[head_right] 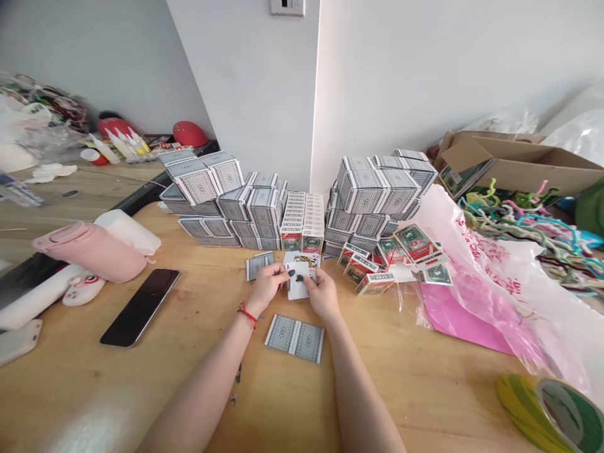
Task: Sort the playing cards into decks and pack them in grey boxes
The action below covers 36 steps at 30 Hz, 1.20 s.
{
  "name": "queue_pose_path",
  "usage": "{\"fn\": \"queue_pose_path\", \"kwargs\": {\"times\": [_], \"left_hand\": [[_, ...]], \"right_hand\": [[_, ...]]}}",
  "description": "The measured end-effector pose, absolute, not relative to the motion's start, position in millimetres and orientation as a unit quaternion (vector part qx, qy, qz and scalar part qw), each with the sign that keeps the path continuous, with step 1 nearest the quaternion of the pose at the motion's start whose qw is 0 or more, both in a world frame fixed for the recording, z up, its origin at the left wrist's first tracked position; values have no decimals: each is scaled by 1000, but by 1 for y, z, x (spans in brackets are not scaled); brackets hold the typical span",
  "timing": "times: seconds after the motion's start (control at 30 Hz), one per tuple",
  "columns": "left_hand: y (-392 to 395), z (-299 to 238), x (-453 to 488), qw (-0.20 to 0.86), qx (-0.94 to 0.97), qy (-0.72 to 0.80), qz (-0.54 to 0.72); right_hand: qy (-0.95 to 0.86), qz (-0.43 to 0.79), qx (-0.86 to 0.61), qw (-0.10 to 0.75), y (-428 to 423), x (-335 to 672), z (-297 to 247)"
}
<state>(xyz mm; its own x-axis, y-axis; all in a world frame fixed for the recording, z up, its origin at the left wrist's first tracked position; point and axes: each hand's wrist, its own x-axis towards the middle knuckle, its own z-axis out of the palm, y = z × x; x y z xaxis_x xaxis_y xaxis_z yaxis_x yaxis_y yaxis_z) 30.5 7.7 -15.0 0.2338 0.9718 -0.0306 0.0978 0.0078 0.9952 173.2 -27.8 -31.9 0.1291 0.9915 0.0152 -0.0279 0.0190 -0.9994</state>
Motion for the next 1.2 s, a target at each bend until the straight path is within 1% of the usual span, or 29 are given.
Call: {"fn": "queue_pose_path", "kwargs": {"times": [0.13,0.33,0.4,0.57,0.63,0.8,0.9,1.03,1.2], "left_hand": [[9,-17,27,571,563,438,406],[10,-18,28,527,567,464,430],[9,-18,28,525,579,455,428],[6,-15,28,557,585,413,421],[5,-14,28,535,601,413,426],[1,-13,32,436,654,454,420],[-1,-13,35,401,665,476,413],[-3,-12,37,407,657,475,422],[-6,-10,38,421,684,453,389]], "right_hand": [[-468,493,-502,535,-28,174,-29],[-492,445,-556,500,-29,174,-36],[-489,443,-557,504,-28,174,-36],[-470,479,-525,523,-28,174,-29],[-466,488,-517,527,-28,174,-26],[-452,501,-519,525,-29,173,-26],[-439,495,-530,531,-28,171,-27],[-421,474,-534,560,-27,171,-29],[-399,441,-547,589,-26,174,-33]]}}
